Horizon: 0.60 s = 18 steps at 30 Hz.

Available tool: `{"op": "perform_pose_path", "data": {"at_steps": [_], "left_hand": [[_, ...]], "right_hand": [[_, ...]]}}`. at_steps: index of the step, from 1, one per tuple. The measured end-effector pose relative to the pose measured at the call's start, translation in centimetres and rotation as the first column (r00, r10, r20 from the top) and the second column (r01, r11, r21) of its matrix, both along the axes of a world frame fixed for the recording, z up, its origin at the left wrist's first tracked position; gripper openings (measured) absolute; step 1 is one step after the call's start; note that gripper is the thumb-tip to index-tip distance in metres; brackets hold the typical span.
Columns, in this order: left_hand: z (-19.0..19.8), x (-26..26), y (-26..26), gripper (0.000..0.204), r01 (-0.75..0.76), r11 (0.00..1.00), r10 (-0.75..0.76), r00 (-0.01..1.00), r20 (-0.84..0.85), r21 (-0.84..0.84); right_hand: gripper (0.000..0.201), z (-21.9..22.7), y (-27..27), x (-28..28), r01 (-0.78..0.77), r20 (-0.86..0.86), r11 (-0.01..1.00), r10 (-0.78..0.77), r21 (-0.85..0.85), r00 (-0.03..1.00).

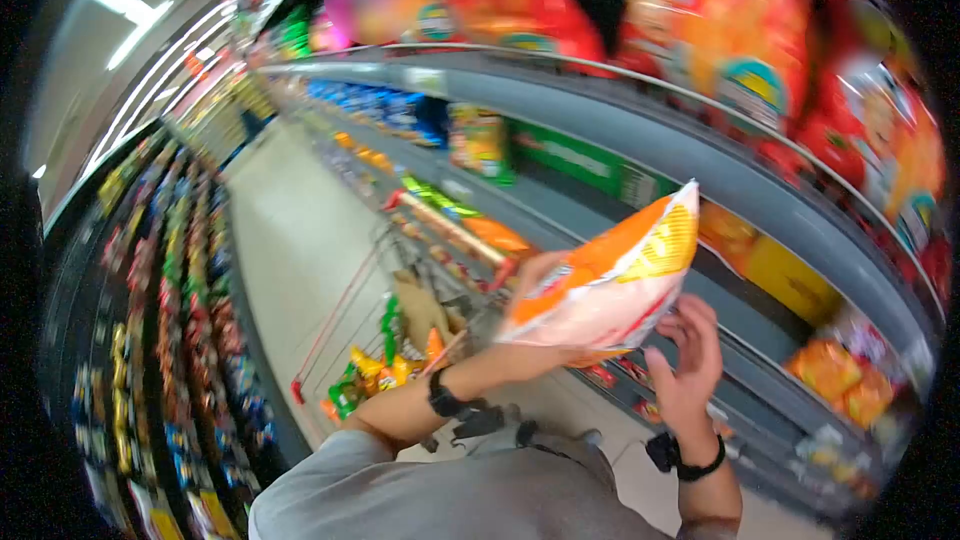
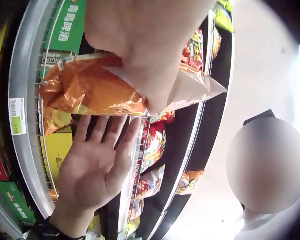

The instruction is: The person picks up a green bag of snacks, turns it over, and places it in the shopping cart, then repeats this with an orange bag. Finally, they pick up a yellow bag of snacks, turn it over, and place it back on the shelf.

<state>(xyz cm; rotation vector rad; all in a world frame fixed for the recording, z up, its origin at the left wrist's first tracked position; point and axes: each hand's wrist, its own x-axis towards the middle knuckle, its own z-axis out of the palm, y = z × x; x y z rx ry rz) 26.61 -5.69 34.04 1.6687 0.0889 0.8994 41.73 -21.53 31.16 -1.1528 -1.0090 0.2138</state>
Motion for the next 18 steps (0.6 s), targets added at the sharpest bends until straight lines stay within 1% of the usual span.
{"op": "perform_pose_path", "data": {"at_steps": [1, 2, 3, 4, 5, 6, 7, 9, 12, 14, 15, 16, 17, 18], "left_hand": [[0.0, 0.3, -0.5, 0.097, -0.017, 0.993, 0.021, 0.999, -0.036, 0.115], [-1.0, 1.1, -1.1, 0.096, -0.001, 0.992, -0.001, 1.000, 0.017, 0.126], [-1.9, 1.9, -1.7, 0.095, 0.016, 0.990, -0.025, 0.997, 0.069, 0.139], [-1.5, 1.7, -2.0, 0.093, -0.176, 0.756, 0.194, 0.980, 0.040, 0.631], [-1.9, 2.7, -3.0, 0.082, 0.011, 0.949, -0.017, 1.000, 0.015, 0.314], [-1.8, 3.8, -2.6, 0.058, 0.242, 0.872, -0.194, 0.969, -0.153, 0.426], [-2.0, 5.4, -3.3, 0.054, 0.273, 0.884, -0.258, 0.962, -0.090, 0.381], [-2.0, 8.2, -5.0, 0.047, 0.319, 0.902, -0.343, 0.938, 0.037, 0.290], [-1.6, 10.9, -6.1, 0.042, 0.343, 0.927, -0.370, 0.903, 0.217, 0.154], [-1.3, 13.0, -5.8, 0.042, 0.288, 0.875, -0.384, 0.903, 0.196, 0.389], [-1.0, 13.8, -6.1, 0.042, 0.313, 0.871, -0.396, 0.904, 0.163, 0.379], [-0.7, 14.6, -6.4, 0.041, 0.337, 0.867, -0.407, 0.904, 0.131, 0.368], [-0.4, 15.5, -6.6, 0.040, 0.361, 0.862, -0.418, 0.903, 0.098, 0.356], [-0.7, 16.1, -7.0, 0.040, 0.426, 0.888, -0.436, 0.900, 0.023, 0.170]], "right_hand": [[0.054, 0.0, -1.0, 1.3, 0.005, -0.090, 1.000, -0.006, -0.010, 0.996], [0.061, -0.4, -1.9, 2.6, 0.001, -0.122, 1.000, 0.001, 0.019, 0.993], [0.069, 0.1, -3.1, 3.2, 0.022, -0.080, 1.000, -0.021, 0.008, 0.997], [0.068, -0.5, -4.7, 4.2, -0.003, 0.014, 1.000, 0.003, -0.024, 1.000], [0.065, 0.0, -5.8, 4.5, -0.048, 0.018, 0.998, 0.049, -0.040, 0.999], [0.062, 0.0, -6.7, 4.8, -0.012, 0.061, 1.000, 0.013, -0.016, 0.998], [0.058, 0.7, -7.8, 5.3, -0.010, 0.137, 1.000, 0.014, -0.029, 0.991], [0.050, 1.1, -9.8, 6.1, 0.074, 0.217, 0.997, -0.068, -0.019, 0.974], [0.043, 1.5, -12.7, 6.5, 0.200, 0.284, 0.979, -0.182, -0.034, 0.941], [0.041, 1.2, -14.3, 6.9, 0.274, 0.310, 0.962, -0.257, -0.012, 0.915], [0.040, 1.1, -15.0, 7.0, 0.307, 0.325, 0.952, -0.291, 0.001, 0.900], [0.039, 1.3, -15.5, 6.9, 0.334, 0.302, 0.942, -0.326, 0.026, 0.896], [0.040, 1.3, -16.0, 7.1, 0.358, 0.321, 0.934, -0.344, 0.014, 0.883], [0.041, 1.2, -16.6, 7.4, 0.380, 0.342, 0.925, -0.359, 0.004, 0.869]]}}
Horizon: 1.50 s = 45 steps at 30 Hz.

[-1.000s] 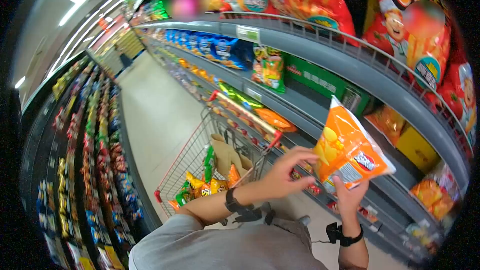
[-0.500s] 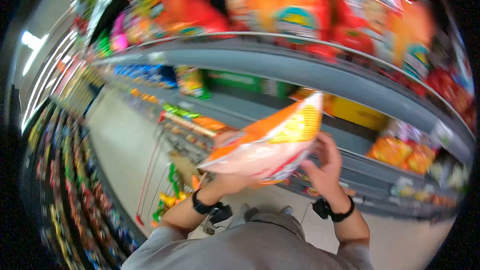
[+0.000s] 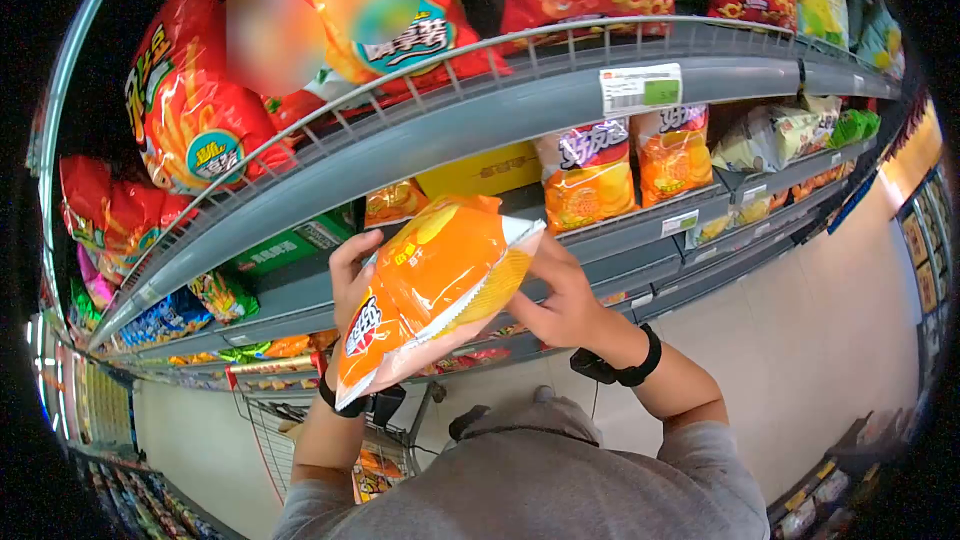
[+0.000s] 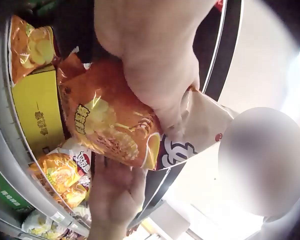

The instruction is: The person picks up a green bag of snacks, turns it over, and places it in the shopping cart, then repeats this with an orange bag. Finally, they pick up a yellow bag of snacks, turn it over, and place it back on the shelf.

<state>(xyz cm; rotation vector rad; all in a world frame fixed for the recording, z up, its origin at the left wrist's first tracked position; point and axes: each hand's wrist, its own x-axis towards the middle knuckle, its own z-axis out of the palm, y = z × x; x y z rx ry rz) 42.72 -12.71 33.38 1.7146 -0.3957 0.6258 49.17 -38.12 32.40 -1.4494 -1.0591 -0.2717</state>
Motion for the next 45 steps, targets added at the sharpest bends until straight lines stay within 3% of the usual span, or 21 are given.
{"op": "perform_pose_path", "data": {"at_steps": [1, 3, 4, 7, 9, 10, 11, 13, 14, 17, 21, 24, 27, 33, 39, 45], "left_hand": [[-0.3, 0.6, -0.2, 0.039, 0.016, 0.990, -0.037, 0.988, -0.151, -0.143], [-1.0, 1.9, -0.2, 0.037, -0.032, 0.999, 0.037, 0.978, -0.205, 0.030], [-1.1, 3.0, -0.4, 0.037, -0.022, 1.000, 0.023, 0.975, -0.221, 0.003], [0.5, 4.1, -0.9, 0.048, -0.142, 0.877, 0.080, 0.985, 0.153, 0.458], [-1.7, 6.1, 0.1, 0.056, -0.222, 0.771, 0.183, 0.975, 0.125, 0.597], [-1.9, 6.2, 0.1, 0.052, -0.003, 0.967, 0.078, 0.956, -0.282, 0.256], [-2.4, 6.9, -0.5, 0.052, 0.050, 0.996, -0.071, 0.956, -0.286, -0.080], [-2.4, 8.7, -0.8, 0.052, 0.044, 0.997, -0.052, 0.992, -0.119, -0.068], [-2.3, 8.6, -1.0, 0.056, 0.010, 0.995, -0.030, 0.979, -0.201, -0.102], [-3.1, 9.3, -0.7, 0.058, -0.058, 0.998, 0.062, 0.961, -0.270, 0.023], [-3.3, 9.4, -1.1, 0.068, -0.071, 0.996, 0.083, 0.971, -0.223, 0.061], [-2.7, 9.6, -1.5, 0.066, -0.115, 0.989, 0.139, 0.943, -0.303, 0.095], [-2.1, 10.3, -2.2, 0.061, -0.206, 0.978, 0.176, 0.897, -0.405, -0.032], [-3.1, 12.5, -3.2, 0.051, -0.214, 0.968, 0.177, 0.952, -0.249, -0.130], [-2.8, 12.9, -3.2, 0.045, -0.215, 0.974, 0.187, 0.940, -0.284, -0.070], [-3.9, 13.1, -2.4, 0.058, -0.231, 0.973, 0.210, 0.926, -0.314, -0.030]], "right_hand": [[0.041, -0.1, -0.4, 0.3, 0.022, 0.016, 1.000, -0.021, -0.018, 1.000], [0.044, -1.1, -0.3, 1.2, 0.022, -0.084, 1.000, -0.020, 0.022, 0.996], [0.045, -1.6, -0.1, 1.7, 0.019, -0.132, 0.999, -0.013, 0.043, 0.991], [0.050, -2.2, 0.4, 2.4, 0.063, -0.223, 0.997, -0.052, 0.046, 0.974], [0.062, -2.8, 0.7, 3.1, 0.052, -0.220, 0.999, -0.050, 0.004, 0.974], [0.066, -2.9, 1.1, 3.1, 0.048, -0.255, 0.999, -0.050, -0.011, 0.966], [0.070, -3.0, 1.3, 3.2, 0.044, -0.290, 0.999, -0.049, -0.026, 0.956], [0.079, -3.2, 1.9, 3.7, 0.057, -0.264, 0.997, -0.068, -0.046, 0.962], [0.079, -2.6, 2.0, 3.7, 0.054, -0.269, 0.996, -0.071, -0.067, 0.961], [0.080, -3.3, 2.5, 3.9, 0.100, -0.245, 0.988, -0.126, -0.115, 0.961], [0.079, -3.3, 2.7, 3.9, 0.118, -0.215, 0.982, -0.149, -0.149, 0.965], [0.078, -2.3, 2.6, 3.5, 0.143, -0.150, 0.969, -0.174, -0.199, 0.973], [0.076, -2.0, 2.5, 3.5, 0.219, -0.001, 0.946, -0.226, -0.238, 0.974], [0.070, -2.3, 2.6, 3.6, 0.258, 0.124, 0.906, -0.229, -0.337, 0.966], [0.066, -3.1, 2.7, 3.6, 0.254, 0.096, 0.891, -0.235, -0.377, 0.967], [0.065, -3.3, 2.6, 3.4, 0.245, 0.090, 0.901, -0.227, -0.358, 0.970]]}}
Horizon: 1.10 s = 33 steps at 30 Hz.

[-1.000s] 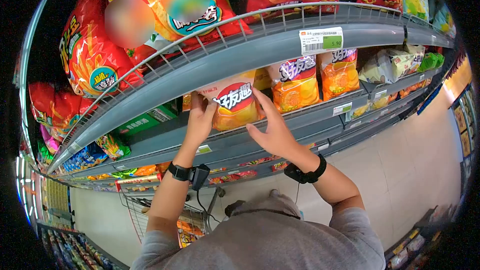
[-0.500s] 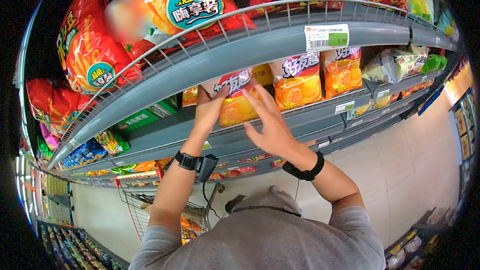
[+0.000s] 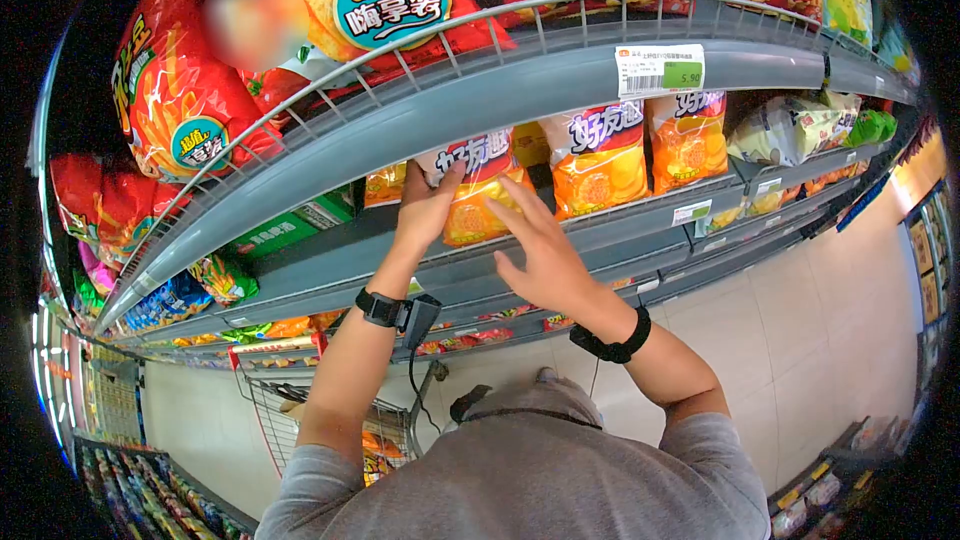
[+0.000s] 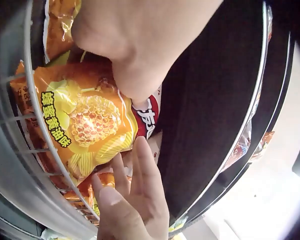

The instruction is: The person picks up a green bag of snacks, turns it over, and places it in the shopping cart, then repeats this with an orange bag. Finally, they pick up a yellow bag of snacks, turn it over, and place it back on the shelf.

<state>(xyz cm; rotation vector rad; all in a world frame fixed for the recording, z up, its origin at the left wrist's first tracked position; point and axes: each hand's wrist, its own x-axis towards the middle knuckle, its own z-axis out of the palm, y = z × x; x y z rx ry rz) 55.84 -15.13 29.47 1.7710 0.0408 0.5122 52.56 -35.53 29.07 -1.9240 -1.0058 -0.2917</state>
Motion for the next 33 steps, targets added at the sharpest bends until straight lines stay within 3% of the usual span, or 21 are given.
{"op": "perform_pose_path", "data": {"at_steps": [3, 6, 9, 12, 16, 18, 20, 21, 24, 28, 33], "left_hand": [[0.4, -1.5, 0.1, 0.071, 0.047, 0.990, -0.046, 0.999, -0.014, 0.131], [1.3, -2.8, 0.1, 0.083, 0.034, 0.958, 0.018, 0.984, -0.177, 0.284], [-0.1, -1.8, 1.2, 0.087, 0.071, 0.974, -0.039, 0.988, -0.150, 0.217], [-0.7, -2.2, 1.4, 0.086, 0.031, 0.954, -0.003, 0.996, -0.093, 0.299], [-2.9, -4.8, 3.3, 0.077, 0.082, 0.993, -0.072, 0.992, -0.102, 0.090], [-3.4, -8.2, 4.3, 0.057, 0.047, 0.996, -0.046, 0.999, -0.016, 0.074], [-3.8, -11.9, 6.0, 0.046, 0.058, 0.997, -0.059, 0.998, 0.017, 0.051], [-4.6, -14.0, 6.6, 0.030, 0.044, 0.997, -0.045, 0.999, -0.009, -0.067], [-8.6, -20.5, 9.1, 0.023, -0.067, 0.969, 0.036, 0.990, -0.133, -0.238], [-15.8, -29.9, 12.1, 0.019, -0.312, 0.908, 0.243, 0.936, -0.254, -0.280], [-23.6, -42.3, 13.6, 0.023, -0.537, 0.771, 0.404, 0.827, -0.391, -0.342]], "right_hand": [[0.059, -1.0, -0.9, -0.9, 0.044, -0.058, 0.999, -0.045, -0.012, 0.997], [0.049, -1.5, -1.9, -1.2, 0.092, -0.058, 0.993, -0.097, -0.073, 0.994], [0.041, -1.4, -2.0, -1.4, 0.117, 0.023, 0.984, -0.115, -0.136, 0.993], [0.037, -1.3, -1.6, -1.8, 0.143, 0.026, 0.983, -0.141, -0.115, 0.990], [0.028, -1.6, -0.7, -2.6, 0.030, -0.054, 0.997, -0.026, 0.067, 0.998], [0.024, -1.9, 0.0, -3.6, -0.080, -0.072, 0.992, 0.088, 0.102, 0.993], [0.022, -2.8, 1.3, -4.7, -0.217, -0.204, 0.973, 0.229, 0.078, 0.952], [0.020, -3.4, 2.1, -5.3, -0.296, -0.267, 0.953, 0.303, 0.069, 0.915], [0.019, -6.6, 5.0, -7.0, -0.412, -0.344, 0.911, 0.386, -0.001, 0.856], [0.020, -9.4, 9.6, -10.8, -0.582, -0.524, 0.812, 0.483, -0.030, 0.701], [0.022, -11.1, 16.6, -15.7, -0.818, -0.609, 0.565, 0.614, -0.105, 0.502]]}}
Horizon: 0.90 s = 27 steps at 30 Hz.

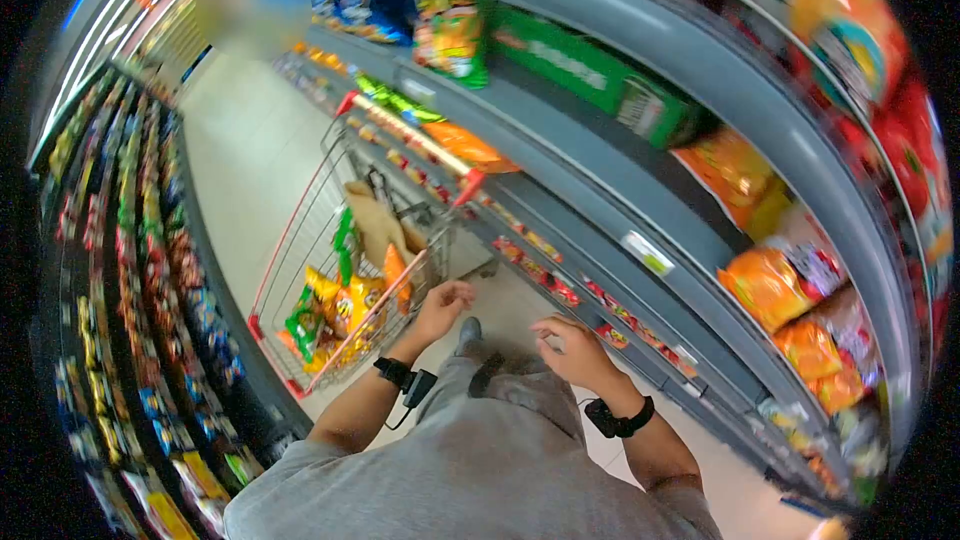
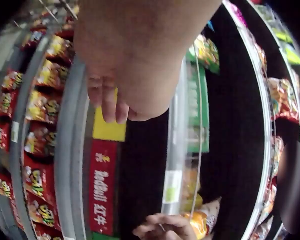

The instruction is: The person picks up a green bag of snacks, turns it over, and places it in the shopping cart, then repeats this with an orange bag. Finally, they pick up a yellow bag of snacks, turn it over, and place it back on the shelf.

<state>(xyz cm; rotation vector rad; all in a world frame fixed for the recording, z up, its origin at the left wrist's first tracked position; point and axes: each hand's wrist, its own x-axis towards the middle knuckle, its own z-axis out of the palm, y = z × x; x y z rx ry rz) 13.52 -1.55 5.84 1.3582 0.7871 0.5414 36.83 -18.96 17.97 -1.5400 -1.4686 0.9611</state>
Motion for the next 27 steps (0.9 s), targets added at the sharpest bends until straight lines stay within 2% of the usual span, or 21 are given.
{"op": "perform_pose_path", "data": {"at_steps": [3, 6, 11, 13, 14, 17, 18, 21, 24, 27], "left_hand": [[-2.5, -6.4, 0.2, 0.024, -0.136, 0.991, 0.136, 0.986, -0.095, 0.011], [-3.6, -12.2, 0.7, 0.026, -0.221, 0.975, 0.212, 0.964, -0.161, -0.037], [-5.6, -19.5, 2.5, 0.023, -0.389, 0.921, 0.383, 0.909, -0.167, -0.003], [-5.7, -21.5, 3.9, 0.024, -0.458, 0.889, 0.449, 0.878, -0.165, -0.022], [-5.8, -22.3, 4.8, 0.024, -0.483, 0.875, 0.478, 0.856, -0.197, 0.026], [-6.6, -24.4, 8.3, 0.022, -0.522, 0.834, 0.551, 0.785, -0.283, 0.176], [-7.2, -24.8, 9.7, 0.023, -0.564, 0.812, 0.580, 0.749, -0.321, 0.151], [-9.1, -25.8, 14.8, 0.025, -0.600, 0.694, 0.710, 0.663, -0.239, 0.398], [-11.9, -27.0, 20.2, 0.029, -0.562, 0.680, 0.724, 0.616, -0.311, 0.471], [-14.9, -27.2, 24.8, 0.041, -0.644, 0.749, 0.646, 0.655, -0.393, 0.158]], "right_hand": [[0.022, -1.2, 4.3, -3.6, -0.156, -0.020, 0.986, 0.156, -0.052, 0.988], [0.021, -2.1, 8.2, -7.8, -0.298, -0.036, 0.947, 0.296, -0.120, 0.955], [0.022, -3.7, 14.3, -14.3, -0.468, 0.033, 0.862, 0.483, -0.196, 0.875], [0.023, -5.4, 16.7, -16.7, -0.492, -0.011, 0.846, 0.501, -0.207, 0.865], [0.023, -6.1, 17.8, -17.8, -0.500, -0.031, 0.840, 0.505, -0.209, 0.862], [0.025, -5.9, 21.0, -20.8, -0.533, 0.065, 0.814, 0.560, -0.230, 0.826], [0.026, -5.6, 21.9, -21.8, -0.534, 0.043, 0.809, 0.559, -0.247, 0.828], [0.027, -4.3, 23.5, -24.1, -0.526, 0.003, 0.806, 0.547, -0.272, 0.837], [0.027, -3.9, 24.7, -24.6, -0.494, 0.025, 0.832, 0.516, -0.253, 0.856], [0.026, -3.6, 24.4, -24.0, -0.428, 0.052, 0.861, 0.457, -0.274, 0.888]]}}
